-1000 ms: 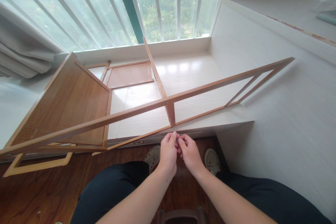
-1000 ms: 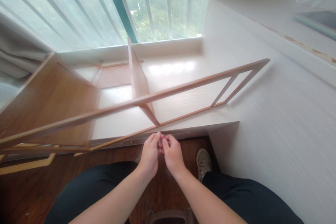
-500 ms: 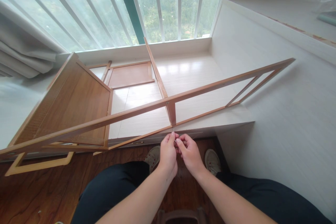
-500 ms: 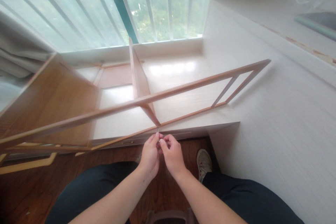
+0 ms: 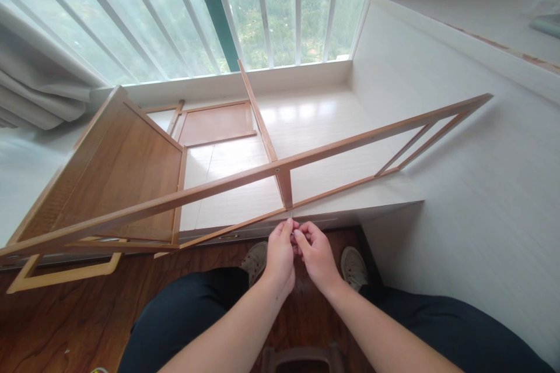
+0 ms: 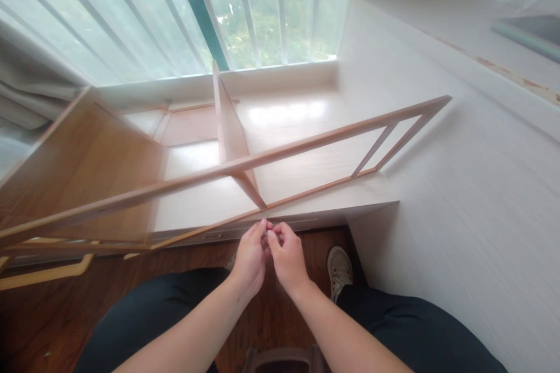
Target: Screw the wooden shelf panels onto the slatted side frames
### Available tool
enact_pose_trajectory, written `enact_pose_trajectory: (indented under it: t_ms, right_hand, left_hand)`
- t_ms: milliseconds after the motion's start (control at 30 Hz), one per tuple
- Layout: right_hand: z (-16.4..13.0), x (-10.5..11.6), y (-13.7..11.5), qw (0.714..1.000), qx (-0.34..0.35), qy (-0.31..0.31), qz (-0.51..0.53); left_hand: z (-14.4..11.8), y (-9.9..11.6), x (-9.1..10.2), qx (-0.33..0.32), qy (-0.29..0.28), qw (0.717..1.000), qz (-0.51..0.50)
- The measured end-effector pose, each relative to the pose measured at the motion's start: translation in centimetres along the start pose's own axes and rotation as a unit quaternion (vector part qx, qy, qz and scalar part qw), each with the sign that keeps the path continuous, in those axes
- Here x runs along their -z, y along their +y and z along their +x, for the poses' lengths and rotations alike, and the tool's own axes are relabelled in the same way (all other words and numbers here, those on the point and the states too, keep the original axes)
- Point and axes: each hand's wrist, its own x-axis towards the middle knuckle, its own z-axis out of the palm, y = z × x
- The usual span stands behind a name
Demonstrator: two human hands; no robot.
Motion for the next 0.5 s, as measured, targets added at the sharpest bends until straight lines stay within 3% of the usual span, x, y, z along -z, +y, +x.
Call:
enact_pose_trajectory:
  t_ms: [500]
  right_hand:
    - [-0.05, -0.23, 0.44, 1.000, -0.007, -0.009, -0.019]
  left_hand:
    - [-0.05, -0.49, 0.70, -0.011, -0.024, 0.997, 0.069]
